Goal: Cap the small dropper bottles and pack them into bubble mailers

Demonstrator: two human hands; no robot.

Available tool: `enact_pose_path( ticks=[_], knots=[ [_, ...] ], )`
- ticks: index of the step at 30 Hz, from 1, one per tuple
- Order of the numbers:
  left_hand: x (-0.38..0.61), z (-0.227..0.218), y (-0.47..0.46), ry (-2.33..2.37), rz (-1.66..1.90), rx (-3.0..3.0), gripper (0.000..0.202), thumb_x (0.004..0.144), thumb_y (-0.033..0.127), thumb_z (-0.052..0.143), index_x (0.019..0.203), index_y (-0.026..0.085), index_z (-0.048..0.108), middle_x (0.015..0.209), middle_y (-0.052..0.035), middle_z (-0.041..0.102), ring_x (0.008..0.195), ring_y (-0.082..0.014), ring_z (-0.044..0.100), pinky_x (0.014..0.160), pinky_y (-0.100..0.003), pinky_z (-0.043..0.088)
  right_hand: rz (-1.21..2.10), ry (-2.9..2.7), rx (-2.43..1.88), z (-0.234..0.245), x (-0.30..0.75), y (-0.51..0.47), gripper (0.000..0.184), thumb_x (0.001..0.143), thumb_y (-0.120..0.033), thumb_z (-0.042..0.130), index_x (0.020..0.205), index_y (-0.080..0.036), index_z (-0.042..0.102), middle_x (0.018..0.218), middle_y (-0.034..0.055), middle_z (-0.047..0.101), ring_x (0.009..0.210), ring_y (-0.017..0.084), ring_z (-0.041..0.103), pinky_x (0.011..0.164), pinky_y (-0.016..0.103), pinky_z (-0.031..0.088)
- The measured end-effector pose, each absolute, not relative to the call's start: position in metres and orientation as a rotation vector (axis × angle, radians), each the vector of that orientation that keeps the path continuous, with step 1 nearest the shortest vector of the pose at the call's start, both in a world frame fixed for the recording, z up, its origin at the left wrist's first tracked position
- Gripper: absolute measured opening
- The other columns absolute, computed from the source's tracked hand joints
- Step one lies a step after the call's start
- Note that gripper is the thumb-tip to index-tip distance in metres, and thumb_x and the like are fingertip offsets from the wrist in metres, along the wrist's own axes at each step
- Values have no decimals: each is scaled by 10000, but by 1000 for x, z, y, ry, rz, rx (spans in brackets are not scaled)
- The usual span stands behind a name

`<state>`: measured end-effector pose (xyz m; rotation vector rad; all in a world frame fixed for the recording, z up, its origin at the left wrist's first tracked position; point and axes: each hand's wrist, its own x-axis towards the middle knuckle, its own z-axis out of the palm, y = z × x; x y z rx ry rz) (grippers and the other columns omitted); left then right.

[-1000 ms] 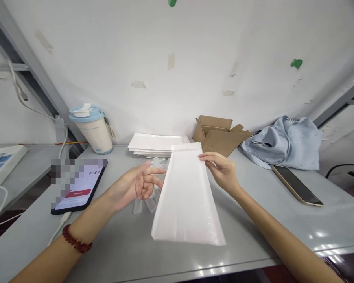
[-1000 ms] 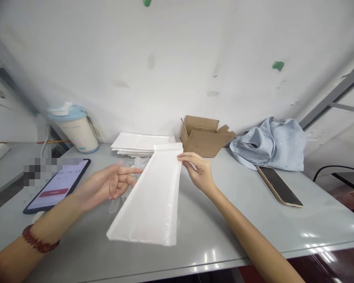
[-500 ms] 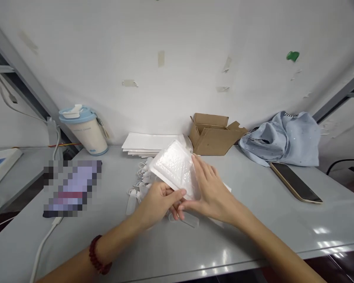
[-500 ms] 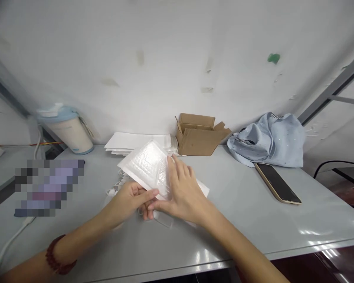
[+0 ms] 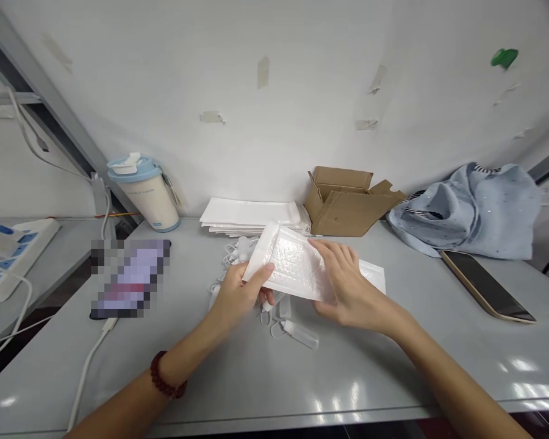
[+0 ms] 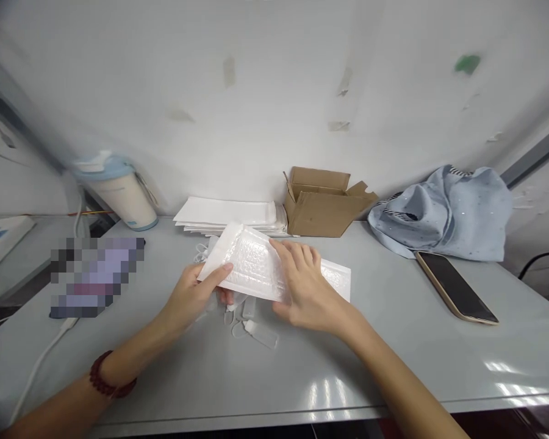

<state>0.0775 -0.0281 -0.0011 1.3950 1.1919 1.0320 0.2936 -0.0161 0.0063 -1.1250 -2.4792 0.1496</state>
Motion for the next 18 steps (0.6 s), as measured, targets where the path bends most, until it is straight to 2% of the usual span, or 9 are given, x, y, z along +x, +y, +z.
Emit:
enact_pose_path(
  ticks=[6,11,16,18],
  knots=[
    [121,8,-18,1060,1006,1505,400,887,354,482,558,148,578,492,-18,577,495,-125,538,517,-232,426,64,-2348,-1127,4,295,-11,889,703,-292,589,1429,-239,78,1311,147,396,1189,344,375,986,537,264],
    [147,1,-10,1058,1093,1512,420,913,374,413,573,159,537,499,-12,557,521,-133,564,542,-237,440,2,-2257,-1206,4,308,0,845,694,-297,598,1411,-230,155,1216,129,455,1094,330,426,931,494,298],
    [116,-13,-19,1165,1089,1571,308,893,322,443,658,159,560,579,4,583,478,-103,528,519,-228,425,-3,-2400,-1243,0,323,7,801,651,-215,573,1382,-226,246,1115,113,493,1010,319,463,896,472,303],
    [100,-13,-24,1200,1044,1629,269,880,304,455,697,161,590,627,-4,609,446,-97,498,462,-225,393,-11,-2441,-1247,-1,328,9,782,650,-202,572,1373,-229,274,1096,107,504,982,310,472,892,467,303]
  ],
)
